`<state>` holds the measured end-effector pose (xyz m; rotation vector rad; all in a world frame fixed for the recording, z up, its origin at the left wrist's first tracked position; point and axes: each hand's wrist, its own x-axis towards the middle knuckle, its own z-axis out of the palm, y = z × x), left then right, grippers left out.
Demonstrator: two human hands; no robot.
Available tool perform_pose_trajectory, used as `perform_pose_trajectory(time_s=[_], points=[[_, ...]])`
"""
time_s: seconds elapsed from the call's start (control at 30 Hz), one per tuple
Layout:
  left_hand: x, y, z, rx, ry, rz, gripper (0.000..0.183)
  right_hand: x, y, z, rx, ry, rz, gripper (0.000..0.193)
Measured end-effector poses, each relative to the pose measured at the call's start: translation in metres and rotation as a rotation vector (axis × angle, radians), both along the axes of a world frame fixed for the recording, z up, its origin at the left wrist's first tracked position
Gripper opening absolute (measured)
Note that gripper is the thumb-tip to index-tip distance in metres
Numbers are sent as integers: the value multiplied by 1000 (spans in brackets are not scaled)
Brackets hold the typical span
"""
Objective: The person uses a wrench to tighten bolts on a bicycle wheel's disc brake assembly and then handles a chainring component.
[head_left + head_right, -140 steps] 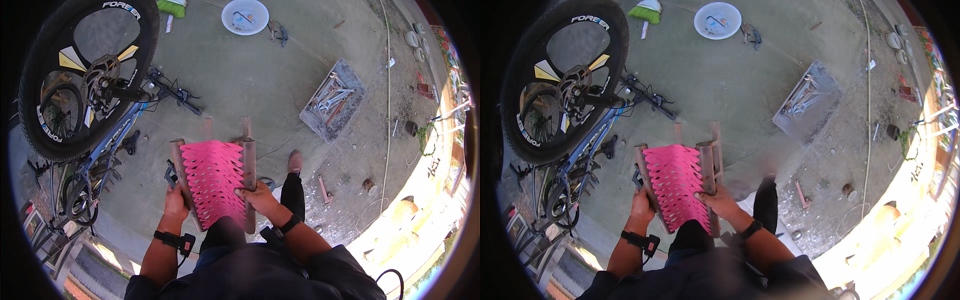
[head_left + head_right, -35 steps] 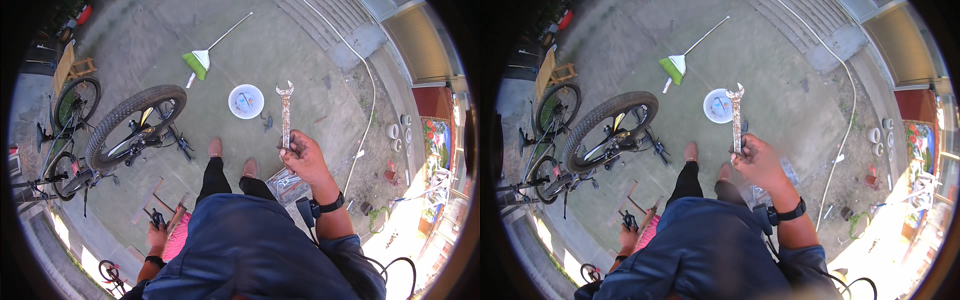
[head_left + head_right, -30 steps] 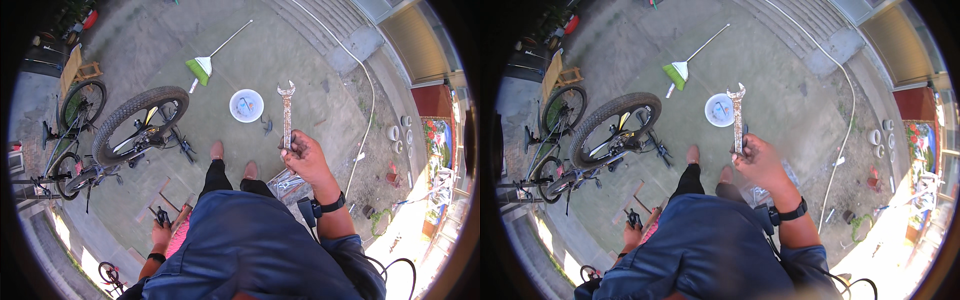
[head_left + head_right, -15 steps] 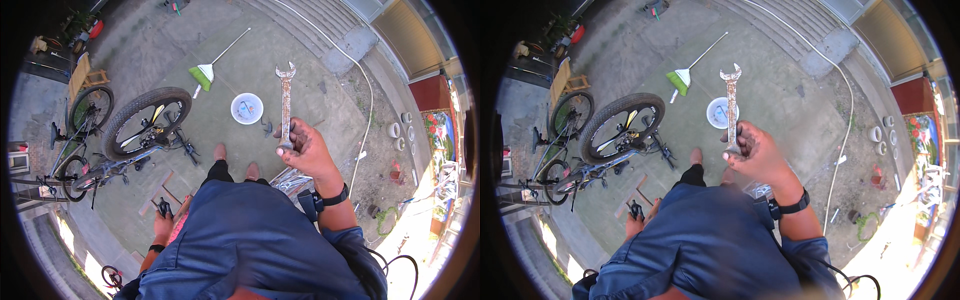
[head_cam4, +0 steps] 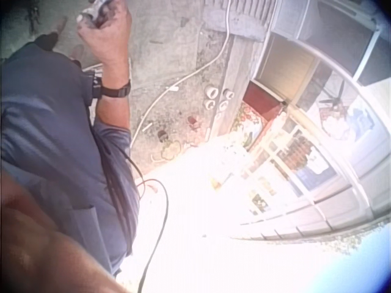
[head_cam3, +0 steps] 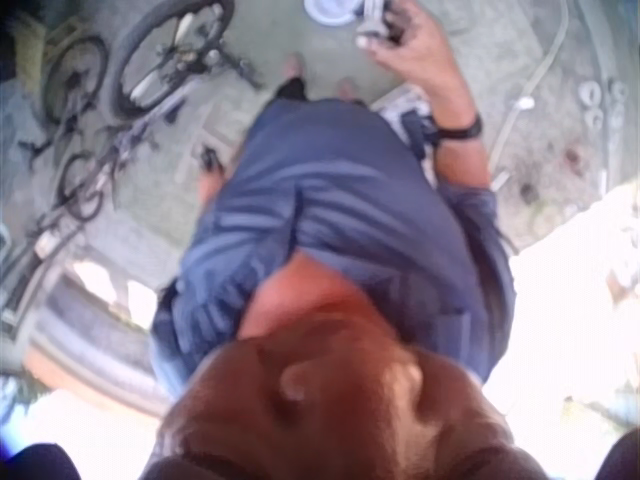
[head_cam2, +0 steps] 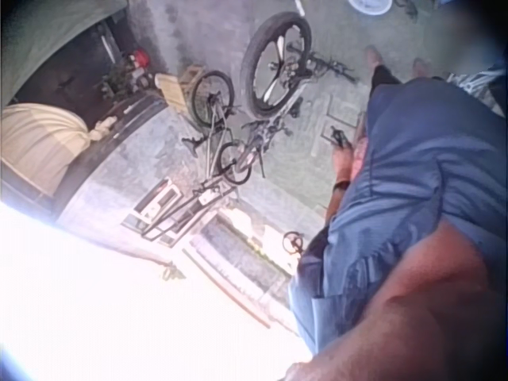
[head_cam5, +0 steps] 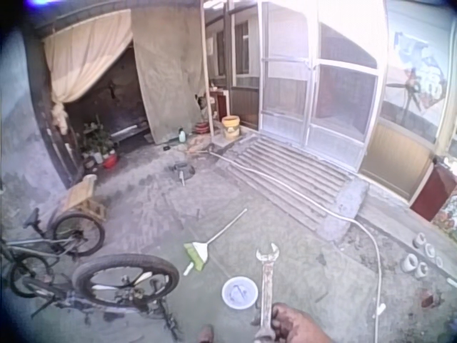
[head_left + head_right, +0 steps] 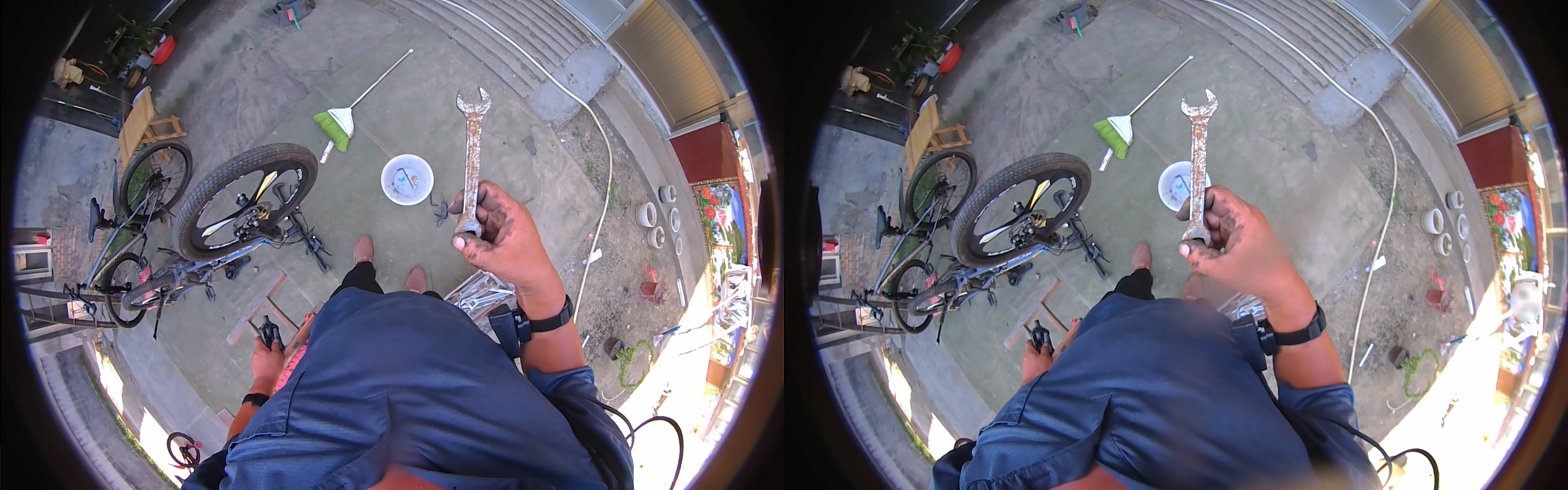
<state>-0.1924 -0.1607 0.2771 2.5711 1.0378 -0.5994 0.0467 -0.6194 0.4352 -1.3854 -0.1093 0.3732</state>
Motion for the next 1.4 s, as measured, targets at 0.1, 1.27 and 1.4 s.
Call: perform_pose_trajectory(time_s=[0.1,1.27,1.4], points=[[-1,-3,-4,12,-8,-11,49,1,-5,-1,-8,-1,14,35],[193,-132,-1,-226,256,445,46,401,-18,-54,-602,-86,342,11],[241,-187,2,-151,242,488,47,488,-32,-63,-488,-5,430,9]])
